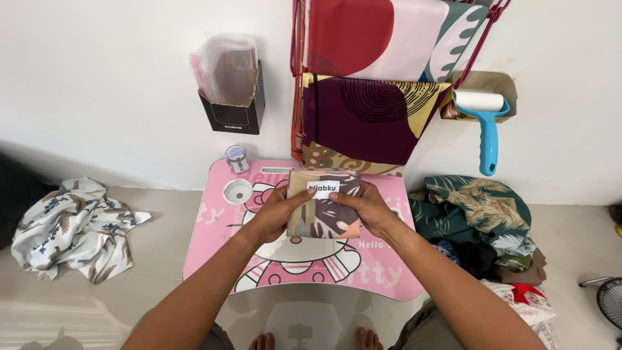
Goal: Lint rolling, folding, and bagging a fabric item on a low table.
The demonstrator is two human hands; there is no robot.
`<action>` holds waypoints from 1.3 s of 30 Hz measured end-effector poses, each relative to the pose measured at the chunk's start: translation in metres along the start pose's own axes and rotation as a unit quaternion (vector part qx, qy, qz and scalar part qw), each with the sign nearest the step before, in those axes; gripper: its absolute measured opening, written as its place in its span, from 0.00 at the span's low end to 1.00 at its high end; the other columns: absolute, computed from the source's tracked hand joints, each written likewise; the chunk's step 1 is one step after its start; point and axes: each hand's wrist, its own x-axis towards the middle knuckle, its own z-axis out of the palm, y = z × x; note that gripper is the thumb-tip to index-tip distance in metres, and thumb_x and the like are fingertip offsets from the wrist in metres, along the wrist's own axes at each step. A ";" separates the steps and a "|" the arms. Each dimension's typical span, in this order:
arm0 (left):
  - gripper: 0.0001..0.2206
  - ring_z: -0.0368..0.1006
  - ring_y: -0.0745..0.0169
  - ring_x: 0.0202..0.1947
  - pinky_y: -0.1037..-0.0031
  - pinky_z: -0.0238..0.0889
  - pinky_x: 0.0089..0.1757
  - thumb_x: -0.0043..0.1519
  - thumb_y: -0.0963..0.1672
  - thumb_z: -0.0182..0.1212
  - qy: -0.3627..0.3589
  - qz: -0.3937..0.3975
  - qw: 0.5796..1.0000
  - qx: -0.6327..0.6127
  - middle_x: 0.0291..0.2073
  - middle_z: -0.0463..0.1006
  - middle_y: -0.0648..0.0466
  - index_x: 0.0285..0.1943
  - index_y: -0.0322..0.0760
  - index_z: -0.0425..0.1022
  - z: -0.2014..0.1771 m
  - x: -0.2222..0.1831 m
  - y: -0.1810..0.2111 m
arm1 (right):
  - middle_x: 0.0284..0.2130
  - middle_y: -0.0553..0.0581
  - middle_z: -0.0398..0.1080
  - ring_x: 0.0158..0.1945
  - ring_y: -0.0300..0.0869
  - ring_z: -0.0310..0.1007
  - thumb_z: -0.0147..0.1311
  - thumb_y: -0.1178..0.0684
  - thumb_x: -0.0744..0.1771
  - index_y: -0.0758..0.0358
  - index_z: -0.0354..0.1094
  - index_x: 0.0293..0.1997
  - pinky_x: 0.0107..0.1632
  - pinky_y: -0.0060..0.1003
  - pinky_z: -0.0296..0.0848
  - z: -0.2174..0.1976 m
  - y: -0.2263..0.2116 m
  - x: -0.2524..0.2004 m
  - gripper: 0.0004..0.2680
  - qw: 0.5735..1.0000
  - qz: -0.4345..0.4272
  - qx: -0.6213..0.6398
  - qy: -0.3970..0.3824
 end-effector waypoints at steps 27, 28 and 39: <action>0.17 0.83 0.34 0.36 0.49 0.79 0.37 0.49 0.29 0.65 -0.103 0.022 0.986 -0.132 0.37 0.84 0.36 0.45 0.28 0.82 -0.051 0.062 -0.040 | 0.38 0.62 0.80 0.43 0.46 0.82 0.67 0.69 0.55 0.71 0.76 0.44 0.48 0.41 0.80 -0.016 -0.005 -0.006 0.15 0.987 -0.085 0.022 -0.136; 0.17 0.83 0.34 0.36 0.49 0.79 0.37 0.49 0.29 0.65 -0.102 0.022 0.986 -0.132 0.37 0.84 0.36 0.45 0.28 0.82 -0.052 0.063 -0.042 | 0.38 0.62 0.80 0.43 0.46 0.82 0.67 0.69 0.55 0.71 0.76 0.44 0.48 0.41 0.80 -0.017 -0.013 -0.009 0.15 0.987 -0.085 0.021 -0.137; 0.17 0.83 0.37 0.35 0.49 0.79 0.38 0.49 0.29 0.64 -0.070 -0.054 0.991 -0.100 0.37 0.83 0.38 0.47 0.25 0.79 -0.064 0.092 -0.069 | 0.55 0.69 0.72 0.52 0.69 0.74 0.74 0.48 0.58 0.56 0.65 0.66 0.51 0.61 0.74 0.031 -0.071 -0.065 0.30 0.755 -0.360 -0.490 -0.244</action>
